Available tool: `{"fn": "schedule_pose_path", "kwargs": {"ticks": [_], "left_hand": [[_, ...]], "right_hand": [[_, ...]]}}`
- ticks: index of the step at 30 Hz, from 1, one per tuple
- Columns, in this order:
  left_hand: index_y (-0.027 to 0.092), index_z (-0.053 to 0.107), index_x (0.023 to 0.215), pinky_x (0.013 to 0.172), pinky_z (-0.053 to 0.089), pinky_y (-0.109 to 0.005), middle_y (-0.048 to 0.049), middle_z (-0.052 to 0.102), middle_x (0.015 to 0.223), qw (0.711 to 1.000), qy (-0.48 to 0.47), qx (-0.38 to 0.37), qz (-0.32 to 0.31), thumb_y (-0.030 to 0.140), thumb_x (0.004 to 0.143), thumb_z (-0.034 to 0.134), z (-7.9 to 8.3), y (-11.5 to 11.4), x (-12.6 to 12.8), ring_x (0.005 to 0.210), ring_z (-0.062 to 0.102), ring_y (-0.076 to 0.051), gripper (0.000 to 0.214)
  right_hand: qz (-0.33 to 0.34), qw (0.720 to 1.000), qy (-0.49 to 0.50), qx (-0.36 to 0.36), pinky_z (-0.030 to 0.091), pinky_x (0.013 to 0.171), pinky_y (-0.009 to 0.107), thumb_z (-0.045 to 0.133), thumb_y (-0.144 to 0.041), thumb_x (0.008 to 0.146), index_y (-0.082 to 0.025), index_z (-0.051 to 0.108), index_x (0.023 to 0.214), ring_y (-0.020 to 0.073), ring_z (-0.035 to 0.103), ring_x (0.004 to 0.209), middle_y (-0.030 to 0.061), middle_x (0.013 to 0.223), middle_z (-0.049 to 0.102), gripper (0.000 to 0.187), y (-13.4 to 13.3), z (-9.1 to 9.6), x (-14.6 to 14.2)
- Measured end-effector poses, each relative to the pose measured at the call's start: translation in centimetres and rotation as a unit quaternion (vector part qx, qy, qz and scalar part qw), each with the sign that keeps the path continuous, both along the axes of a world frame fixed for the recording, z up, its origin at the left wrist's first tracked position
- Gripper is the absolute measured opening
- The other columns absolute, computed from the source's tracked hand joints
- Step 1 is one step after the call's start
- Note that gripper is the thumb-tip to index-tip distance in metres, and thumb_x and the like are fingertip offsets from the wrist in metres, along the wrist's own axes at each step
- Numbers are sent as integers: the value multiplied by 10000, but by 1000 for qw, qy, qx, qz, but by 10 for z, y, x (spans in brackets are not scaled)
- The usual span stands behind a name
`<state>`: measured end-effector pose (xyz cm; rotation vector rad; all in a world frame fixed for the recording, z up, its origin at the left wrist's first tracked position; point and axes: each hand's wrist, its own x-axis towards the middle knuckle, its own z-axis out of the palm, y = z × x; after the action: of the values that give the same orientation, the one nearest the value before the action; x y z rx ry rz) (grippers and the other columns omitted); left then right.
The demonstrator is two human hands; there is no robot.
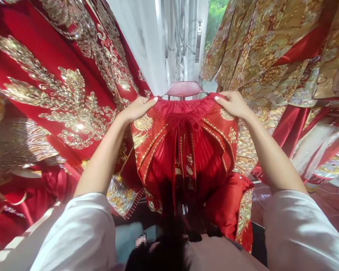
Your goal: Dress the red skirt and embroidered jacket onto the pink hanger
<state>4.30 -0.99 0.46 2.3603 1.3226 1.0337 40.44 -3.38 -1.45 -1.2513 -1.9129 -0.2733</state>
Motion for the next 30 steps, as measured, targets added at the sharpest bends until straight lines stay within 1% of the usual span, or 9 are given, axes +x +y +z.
{"fn": "schedule_pose_path", "kwargs": {"ticks": [1, 3, 5, 7, 10, 12, 17, 24, 30], "left_hand": [[180, 491, 592, 552, 364, -268, -15, 469, 526, 1000, -1, 18, 5, 517, 868, 459, -1, -3, 0, 539, 470, -145, 437], [181, 545, 691, 638, 408, -300, -41, 557, 633, 989, -14, 135, 66, 457, 852, 514, -10, -19, 5, 680, 543, -190, 321], [198, 578, 821, 754, 413, -352, -72, 627, 803, 948, -37, 280, 149, 399, 845, 535, -30, -44, 17, 869, 564, -239, 207], [212, 581, 849, 791, 389, -393, -86, 647, 884, 919, -24, 341, 197, 395, 855, 516, -56, -68, 36, 913, 565, -261, 193], [221, 590, 836, 766, 360, -405, -60, 658, 757, 945, 73, 265, 176, 419, 887, 465, -87, -86, 67, 712, 594, -231, 240], [207, 601, 872, 790, 340, -411, -71, 669, 744, 954, 119, 214, 176, 434, 901, 442, -96, -83, 83, 690, 614, -237, 279], [137, 604, 925, 805, 312, -403, -142, 688, 810, 950, 174, 175, 189, 364, 937, 379, -89, -62, 98, 783, 646, -289, 320], [135, 593, 960, 818, 313, -376, -103, 697, 821, 950, 203, 145, 186, 229, 936, 339, -85, -64, 97, 779, 648, -251, 271], [132, 584, 988, 881, 326, -391, -105, 689, 872, 959, 188, 127, 169, 274, 946, 337, -101, -67, 99, 858, 641, -251, 288]], "right_hand": [[-18, 1000, 0, 11, 448, 763, 330, 443, -564, 860, -146, 688, 903, 211, 592, 764, 61, 756, 657, 486, -4, -1, -3], [-72, 995, 15, 72, 441, 818, 362, 454, -501, 871, -147, 666, 1004, 245, 595, 874, 93, 904, 673, 433, -18, -8, -16], [-118, 982, 36, 140, 429, 869, 390, 435, -428, 891, -155, 634, 1085, 265, 582, 976, 119, 1044, 655, 390, -37, -22, -36], [-122, 979, 42, 155, 437, 866, 393, 413, -378, 902, -172, 637, 1066, 257, 590, 974, 117, 1048, 656, 346, -54, -39, -57], [-77, 992, 27, 92, 474, 792, 377, 439, -341, 888, -186, 656, 1018, 234, 621, 870, 94, 951, 682, 297, -60, -61, -84], [-50, 996, 30, 62, 484, 777, 371, 449, -322, 883, -178, 650, 1063, 226, 628, 855, 88, 962, 686, 306, -55, -66, -97], [-32, 999, 30, 22, 480, 769, 356, 483, -321, 876, -190, 580, 1235, 223, 631, 883, 88, 1077, 666, 394, -39, -58, -114], [-54, 998, -21, -39, 457, 828, 348, 461, -309, 890, -173, 606, 1188, 230, 615, 940, 81, 1049, 673, 358, -30, -52, -114], [-1, 997, -60, -39, 463, 911, 407, 452, -281, 876, -156, 448, 1356, 255, 568, 1093, 108, 1245, 580, 496, -48, -60, -109]]}}
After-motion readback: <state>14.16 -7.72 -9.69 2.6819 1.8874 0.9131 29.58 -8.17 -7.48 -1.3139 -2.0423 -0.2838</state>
